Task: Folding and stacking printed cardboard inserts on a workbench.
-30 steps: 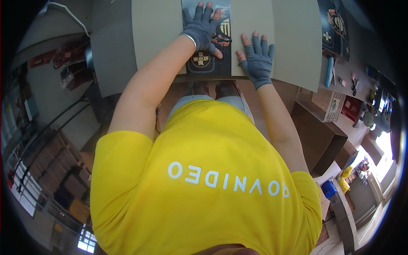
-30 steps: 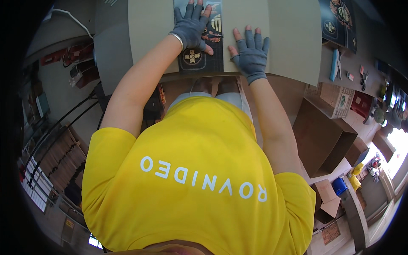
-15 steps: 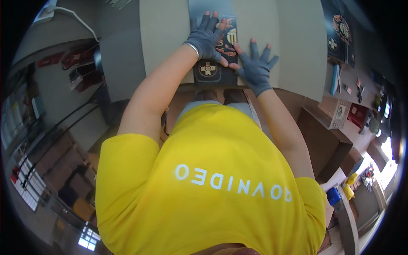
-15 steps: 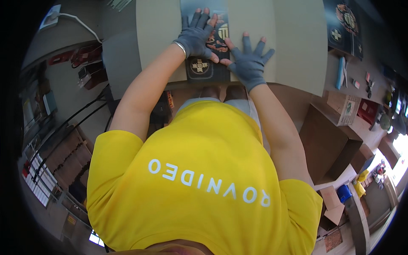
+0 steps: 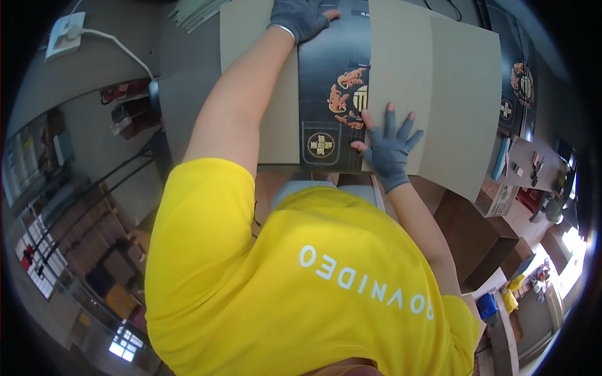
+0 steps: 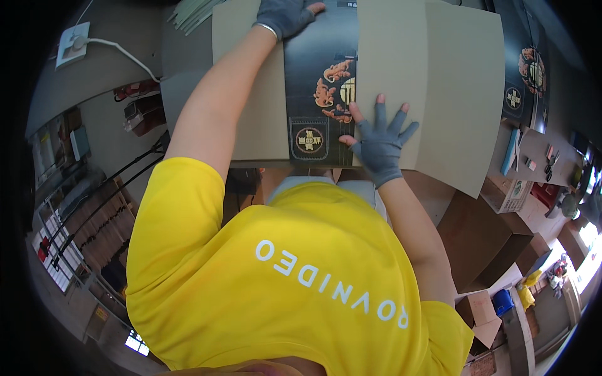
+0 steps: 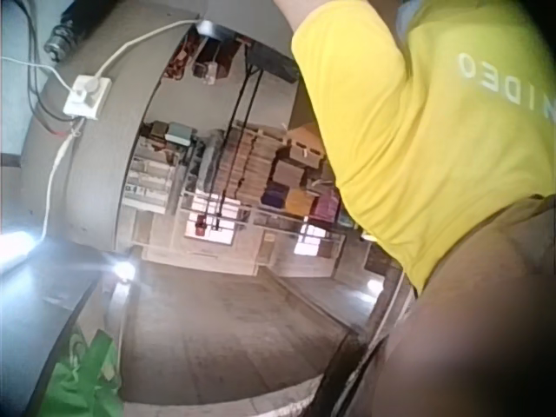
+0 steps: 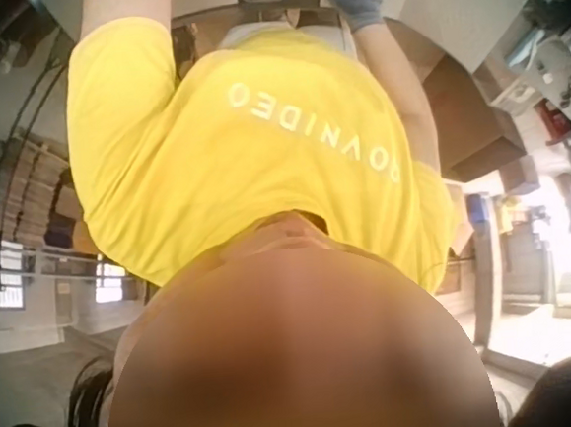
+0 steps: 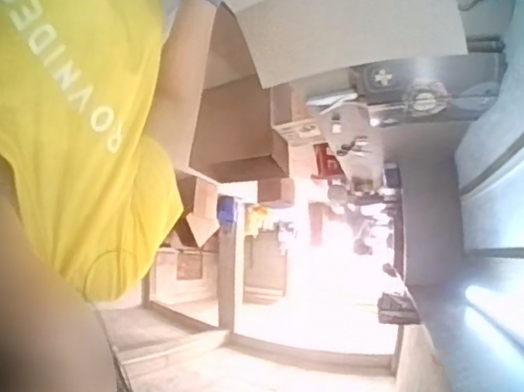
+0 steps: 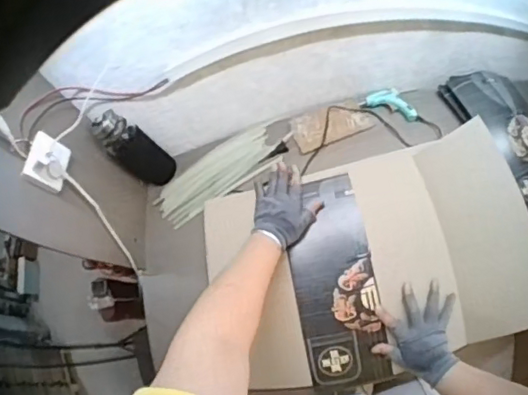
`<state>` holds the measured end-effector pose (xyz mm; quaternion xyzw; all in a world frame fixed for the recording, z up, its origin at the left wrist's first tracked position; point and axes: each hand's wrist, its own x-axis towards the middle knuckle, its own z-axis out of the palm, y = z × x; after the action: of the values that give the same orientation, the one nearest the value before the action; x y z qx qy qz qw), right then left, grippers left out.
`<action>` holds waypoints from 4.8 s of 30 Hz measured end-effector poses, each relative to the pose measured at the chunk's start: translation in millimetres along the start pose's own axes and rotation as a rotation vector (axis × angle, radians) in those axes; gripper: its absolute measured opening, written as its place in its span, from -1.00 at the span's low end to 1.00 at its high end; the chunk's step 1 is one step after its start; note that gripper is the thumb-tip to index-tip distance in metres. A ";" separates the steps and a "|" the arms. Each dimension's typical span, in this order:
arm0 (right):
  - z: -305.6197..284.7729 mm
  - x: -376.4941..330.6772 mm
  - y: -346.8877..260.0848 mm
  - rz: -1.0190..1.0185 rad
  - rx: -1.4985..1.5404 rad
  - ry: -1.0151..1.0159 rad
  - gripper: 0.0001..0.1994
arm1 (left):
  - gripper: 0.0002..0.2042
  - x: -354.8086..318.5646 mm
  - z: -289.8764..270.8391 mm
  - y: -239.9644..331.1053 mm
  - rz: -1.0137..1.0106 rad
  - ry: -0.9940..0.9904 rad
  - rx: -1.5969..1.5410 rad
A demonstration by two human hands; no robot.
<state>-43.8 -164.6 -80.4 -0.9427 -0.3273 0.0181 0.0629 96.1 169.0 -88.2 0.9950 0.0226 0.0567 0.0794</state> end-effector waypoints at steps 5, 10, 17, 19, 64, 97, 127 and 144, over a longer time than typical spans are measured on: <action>-3.3 -1.4 0.6 -0.006 0.006 -0.009 -0.15 | -0.18 52.4 -7.6 -7.2 -0.146 -0.098 0.155; 3.3 -3.1 0.9 -0.005 -0.010 -0.009 -0.16 | -0.14 55.2 -4.0 -8.0 -0.194 -0.063 0.143; 3.9 -1.0 3.5 -0.022 -0.017 0.020 -0.21 | -0.08 -61.5 -5.5 44.6 0.156 0.008 0.233; 7.2 -0.1 5.0 -0.017 -0.019 0.052 -0.24 | -0.10 -112.7 -8.1 64.7 0.300 0.012 0.087; -36.6 48.1 34.1 -0.250 0.085 -0.032 -0.28 | 0.38 -123.8 -41.5 122.1 -0.014 -0.515 -0.084; -2.3 144.3 80.8 -0.089 -0.162 0.034 -0.29 | 0.17 -129.0 -19.8 128.0 -0.022 -0.302 -0.077; 4.3 315.9 169.1 -0.013 -0.197 0.388 -0.27 | -0.07 -102.8 -48.0 163.1 -0.066 -0.521 0.029; 1.5 -109.8 126.8 -0.076 -0.028 0.056 -0.19 | 0.09 -94.4 -57.3 168.6 -0.060 -0.504 0.163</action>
<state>-52.2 -331.1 -99.1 -0.9304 -0.3614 -0.0152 0.0592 1.8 6.6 -15.2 0.9796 0.0362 -0.1974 0.0040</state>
